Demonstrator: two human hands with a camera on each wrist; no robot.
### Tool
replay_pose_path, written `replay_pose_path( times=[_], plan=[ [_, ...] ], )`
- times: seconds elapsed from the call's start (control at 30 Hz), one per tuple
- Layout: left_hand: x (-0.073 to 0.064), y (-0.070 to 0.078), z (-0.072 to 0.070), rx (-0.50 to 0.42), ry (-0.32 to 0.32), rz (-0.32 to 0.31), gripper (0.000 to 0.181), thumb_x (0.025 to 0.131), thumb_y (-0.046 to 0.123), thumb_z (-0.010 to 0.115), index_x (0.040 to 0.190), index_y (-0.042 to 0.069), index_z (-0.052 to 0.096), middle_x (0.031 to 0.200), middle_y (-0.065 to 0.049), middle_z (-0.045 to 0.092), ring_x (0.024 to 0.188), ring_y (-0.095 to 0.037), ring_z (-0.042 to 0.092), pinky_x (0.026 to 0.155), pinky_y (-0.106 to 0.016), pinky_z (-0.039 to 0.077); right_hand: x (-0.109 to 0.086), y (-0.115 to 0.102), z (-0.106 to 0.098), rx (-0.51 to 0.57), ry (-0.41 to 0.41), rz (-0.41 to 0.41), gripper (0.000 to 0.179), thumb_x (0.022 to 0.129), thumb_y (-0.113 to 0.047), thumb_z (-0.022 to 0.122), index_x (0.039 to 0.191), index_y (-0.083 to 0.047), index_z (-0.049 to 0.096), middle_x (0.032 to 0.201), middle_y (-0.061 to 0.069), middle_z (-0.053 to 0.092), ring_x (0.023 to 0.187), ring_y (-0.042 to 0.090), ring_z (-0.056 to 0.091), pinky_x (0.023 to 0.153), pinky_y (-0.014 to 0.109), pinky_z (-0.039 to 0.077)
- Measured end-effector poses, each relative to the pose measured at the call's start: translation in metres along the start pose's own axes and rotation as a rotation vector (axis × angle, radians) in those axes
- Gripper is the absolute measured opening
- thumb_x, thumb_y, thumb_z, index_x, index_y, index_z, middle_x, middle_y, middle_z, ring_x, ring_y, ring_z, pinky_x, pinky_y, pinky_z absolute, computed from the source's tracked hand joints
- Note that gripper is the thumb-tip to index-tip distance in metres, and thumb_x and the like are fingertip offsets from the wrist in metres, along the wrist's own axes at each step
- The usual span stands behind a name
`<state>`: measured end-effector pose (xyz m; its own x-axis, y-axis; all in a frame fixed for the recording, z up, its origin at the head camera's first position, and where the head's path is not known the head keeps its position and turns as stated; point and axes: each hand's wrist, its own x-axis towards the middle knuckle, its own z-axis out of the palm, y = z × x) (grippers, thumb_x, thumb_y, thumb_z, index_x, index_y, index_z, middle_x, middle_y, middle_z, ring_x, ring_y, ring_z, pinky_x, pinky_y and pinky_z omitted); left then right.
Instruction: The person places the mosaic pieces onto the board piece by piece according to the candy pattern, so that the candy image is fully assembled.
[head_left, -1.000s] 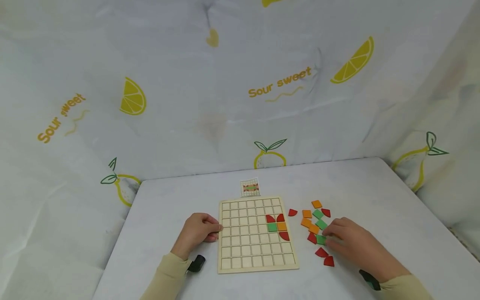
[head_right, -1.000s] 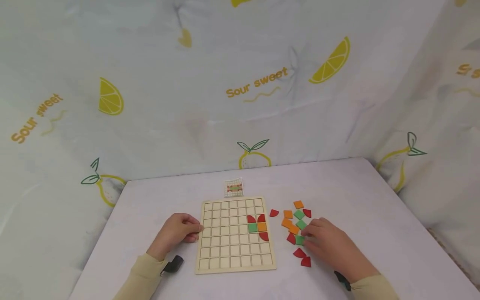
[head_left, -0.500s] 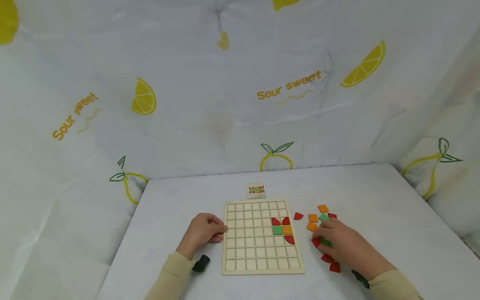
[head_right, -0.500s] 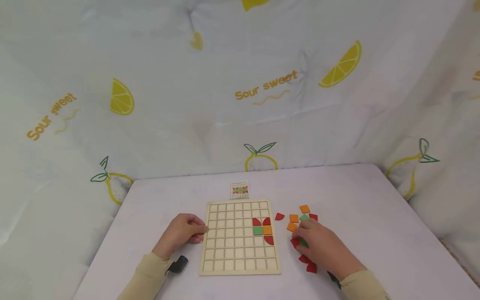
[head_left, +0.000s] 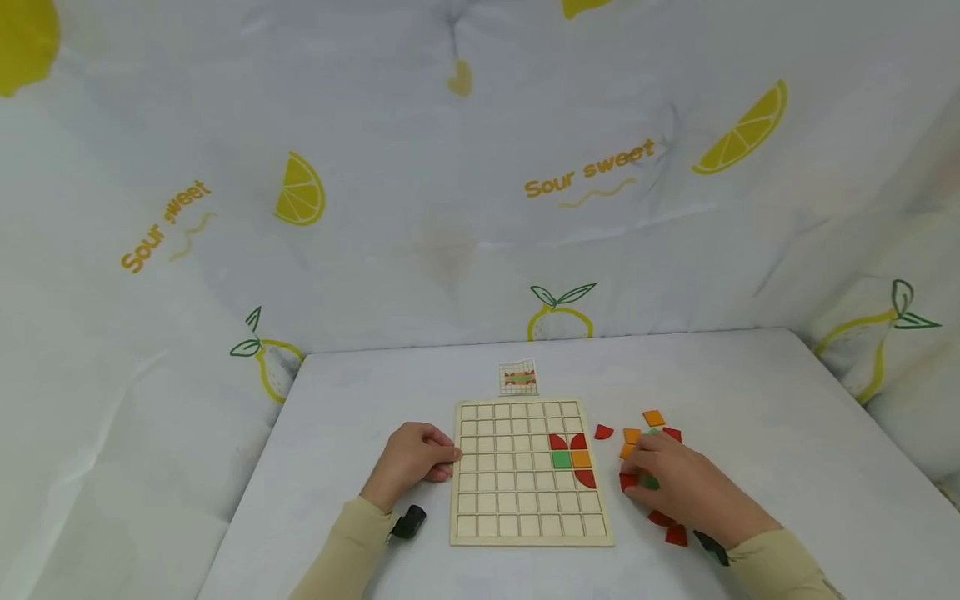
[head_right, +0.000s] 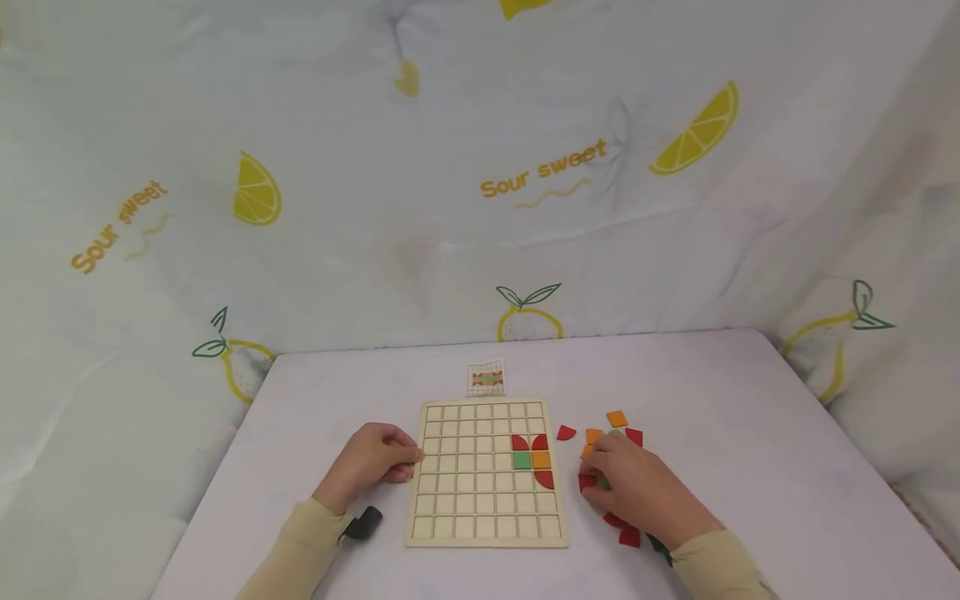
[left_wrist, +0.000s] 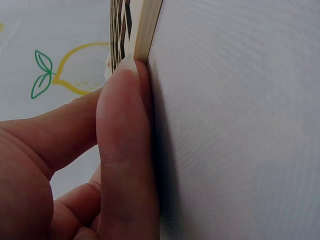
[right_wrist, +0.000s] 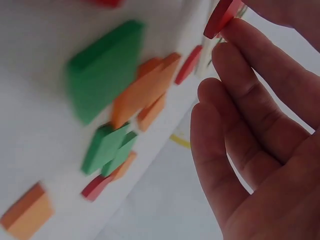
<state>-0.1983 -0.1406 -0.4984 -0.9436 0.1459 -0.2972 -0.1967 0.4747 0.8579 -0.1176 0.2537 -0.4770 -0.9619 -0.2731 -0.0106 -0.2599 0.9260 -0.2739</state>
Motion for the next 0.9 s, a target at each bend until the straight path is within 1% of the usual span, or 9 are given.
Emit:
replay_pose_path(
  times=[0.13, 0.23, 0.37, 0.57, 0.73, 0.9],
  plan=[
    [0.001, 0.002, 0.0, 0.007, 0.007, -0.003, 0.02, 0.091, 0.017, 0.087, 0.1, 0.004, 0.076, 0.083, -0.006, 0.077, 0.066, -0.011, 0.072, 0.064, -0.026, 0.066, 0.01, -0.014, -0.005, 0.026, 0.035, -0.051, 0.016, 0.086, -0.027, 0.092, 0.096, -0.029, 0.08, 0.094, -0.017, 0.058, 0.09, 0.002, 0.051, 0.075, 0.022, 0.057],
    [0.001, 0.001, 0.0, 0.004, 0.003, -0.012, 0.02, 0.091, 0.018, 0.087, 0.1, 0.004, 0.076, 0.083, -0.006, 0.078, 0.066, -0.011, 0.073, 0.065, -0.026, 0.066, 0.019, -0.026, -0.005, 0.036, 0.061, -0.11, 0.015, 0.086, -0.027, 0.092, 0.096, -0.027, 0.08, 0.095, -0.018, 0.061, 0.096, 0.004, 0.053, 0.078, 0.023, 0.058],
    [0.002, -0.001, -0.001, -0.001, -0.002, -0.012, 0.02, 0.09, 0.017, 0.088, 0.1, 0.004, 0.076, 0.082, -0.006, 0.078, 0.065, -0.011, 0.073, 0.064, -0.026, 0.066, 0.028, -0.04, 0.0, 0.063, 0.058, -0.178, 0.015, 0.087, -0.027, 0.093, 0.095, -0.025, 0.08, 0.095, -0.016, 0.06, 0.096, 0.006, 0.052, 0.074, 0.022, 0.056],
    [0.002, -0.001, -0.001, -0.009, -0.009, -0.006, 0.02, 0.09, 0.016, 0.087, 0.1, 0.004, 0.076, 0.081, -0.006, 0.078, 0.065, -0.011, 0.074, 0.064, -0.026, 0.066, 0.034, -0.051, 0.011, 0.073, 0.015, -0.171, 0.014, 0.088, -0.029, 0.092, 0.095, -0.026, 0.08, 0.097, -0.019, 0.058, 0.096, 0.003, 0.051, 0.077, 0.021, 0.056],
    [0.001, 0.001, -0.001, -0.014, -0.006, -0.01, 0.019, 0.09, 0.016, 0.087, 0.099, 0.004, 0.076, 0.081, -0.006, 0.077, 0.064, -0.012, 0.073, 0.064, -0.026, 0.066, 0.034, -0.053, 0.015, 0.092, 0.027, -0.181, 0.011, 0.09, -0.023, 0.089, 0.093, -0.025, 0.079, 0.093, -0.017, 0.054, 0.089, 0.001, 0.047, 0.069, 0.018, 0.05],
    [0.0, 0.001, -0.002, -0.009, -0.008, -0.015, 0.019, 0.09, 0.016, 0.087, 0.099, 0.004, 0.076, 0.081, -0.006, 0.077, 0.064, -0.011, 0.073, 0.063, -0.026, 0.065, 0.034, -0.055, 0.017, 0.087, 0.036, -0.188, 0.008, 0.09, -0.02, 0.085, 0.095, -0.024, 0.08, 0.093, -0.015, 0.055, 0.09, 0.0, 0.05, 0.067, 0.017, 0.049]
  ],
)
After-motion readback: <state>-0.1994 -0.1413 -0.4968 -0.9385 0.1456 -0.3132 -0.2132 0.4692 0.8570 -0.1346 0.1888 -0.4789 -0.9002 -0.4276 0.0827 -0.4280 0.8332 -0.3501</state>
